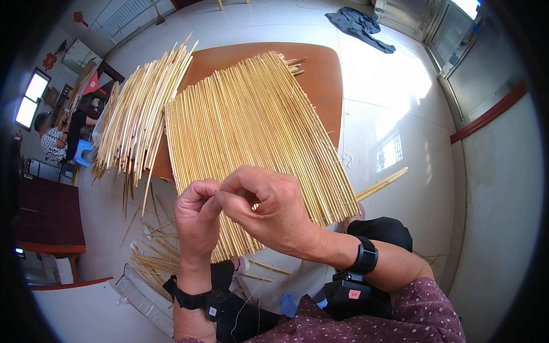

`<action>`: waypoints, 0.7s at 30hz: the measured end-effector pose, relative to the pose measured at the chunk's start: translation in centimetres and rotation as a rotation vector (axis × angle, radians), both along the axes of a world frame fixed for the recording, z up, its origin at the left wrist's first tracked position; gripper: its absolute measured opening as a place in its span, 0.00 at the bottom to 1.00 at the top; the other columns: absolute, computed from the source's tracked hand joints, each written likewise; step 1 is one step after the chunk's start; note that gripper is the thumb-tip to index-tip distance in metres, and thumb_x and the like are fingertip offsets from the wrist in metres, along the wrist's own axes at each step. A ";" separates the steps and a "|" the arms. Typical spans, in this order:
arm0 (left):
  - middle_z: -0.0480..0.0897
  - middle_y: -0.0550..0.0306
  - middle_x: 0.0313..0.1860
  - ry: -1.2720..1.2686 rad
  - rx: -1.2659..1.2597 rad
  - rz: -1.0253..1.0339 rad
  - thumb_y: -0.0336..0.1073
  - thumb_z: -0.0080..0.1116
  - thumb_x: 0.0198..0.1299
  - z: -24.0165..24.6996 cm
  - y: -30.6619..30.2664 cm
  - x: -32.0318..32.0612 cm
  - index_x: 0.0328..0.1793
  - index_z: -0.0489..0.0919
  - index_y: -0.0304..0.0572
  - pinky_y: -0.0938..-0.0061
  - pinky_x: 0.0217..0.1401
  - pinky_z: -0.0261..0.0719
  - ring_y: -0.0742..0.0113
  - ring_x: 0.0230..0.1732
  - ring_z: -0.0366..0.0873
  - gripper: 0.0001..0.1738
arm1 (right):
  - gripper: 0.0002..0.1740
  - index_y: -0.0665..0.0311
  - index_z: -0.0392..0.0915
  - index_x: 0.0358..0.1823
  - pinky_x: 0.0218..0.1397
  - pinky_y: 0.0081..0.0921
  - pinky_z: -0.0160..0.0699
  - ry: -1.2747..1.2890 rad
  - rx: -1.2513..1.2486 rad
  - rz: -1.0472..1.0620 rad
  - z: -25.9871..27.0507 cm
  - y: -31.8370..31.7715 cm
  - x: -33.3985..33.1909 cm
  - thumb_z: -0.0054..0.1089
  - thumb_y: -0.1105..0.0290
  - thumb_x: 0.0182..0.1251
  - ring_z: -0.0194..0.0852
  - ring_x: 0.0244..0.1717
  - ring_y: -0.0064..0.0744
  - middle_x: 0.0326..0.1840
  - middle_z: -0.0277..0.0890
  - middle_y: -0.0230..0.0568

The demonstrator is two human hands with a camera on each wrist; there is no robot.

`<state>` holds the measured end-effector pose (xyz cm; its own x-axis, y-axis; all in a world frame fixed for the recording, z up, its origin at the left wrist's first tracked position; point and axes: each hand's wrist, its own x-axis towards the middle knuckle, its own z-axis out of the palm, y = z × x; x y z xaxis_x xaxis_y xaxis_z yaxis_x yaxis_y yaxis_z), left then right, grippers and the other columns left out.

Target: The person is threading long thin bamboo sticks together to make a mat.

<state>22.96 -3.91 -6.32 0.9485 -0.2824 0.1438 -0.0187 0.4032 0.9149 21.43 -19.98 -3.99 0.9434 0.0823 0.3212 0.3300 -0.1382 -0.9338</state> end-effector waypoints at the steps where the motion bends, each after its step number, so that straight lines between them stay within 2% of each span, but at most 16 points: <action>1: 0.82 0.54 0.37 0.000 -0.001 0.002 0.24 0.60 0.61 0.0 0.0 0.0 0.42 0.79 0.33 0.77 0.43 0.81 0.70 0.37 0.81 0.05 | 0.04 0.71 0.77 0.31 0.27 0.14 0.82 0.000 0.000 0.000 0.0 0.0 0.0 0.61 0.78 0.64 0.82 0.28 0.21 0.28 0.78 0.37; 11: 0.82 0.54 0.36 -0.007 -0.014 -0.014 0.24 0.60 0.61 -0.1 0.0 0.1 0.43 0.79 0.32 0.76 0.41 0.82 0.70 0.37 0.81 0.05 | 0.04 0.70 0.77 0.30 0.25 0.13 0.80 -0.081 0.011 0.001 -0.1 -0.1 0.1 0.62 0.78 0.63 0.81 0.26 0.19 0.27 0.78 0.36; 21: 0.82 0.55 0.36 0.010 -0.015 -0.016 0.25 0.60 0.61 -0.1 0.1 0.1 0.42 0.79 0.33 0.78 0.44 0.79 0.72 0.38 0.80 0.04 | 0.04 0.69 0.77 0.29 0.24 0.12 0.78 -0.106 -0.001 0.007 -0.2 -0.2 0.1 0.62 0.78 0.62 0.81 0.25 0.18 0.26 0.78 0.35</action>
<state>23.10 -3.81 -6.46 0.9454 -0.2951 0.1385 -0.0031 0.4166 0.9091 21.54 -20.15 -4.17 0.9038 0.0888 0.4187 0.4274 -0.1366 -0.8937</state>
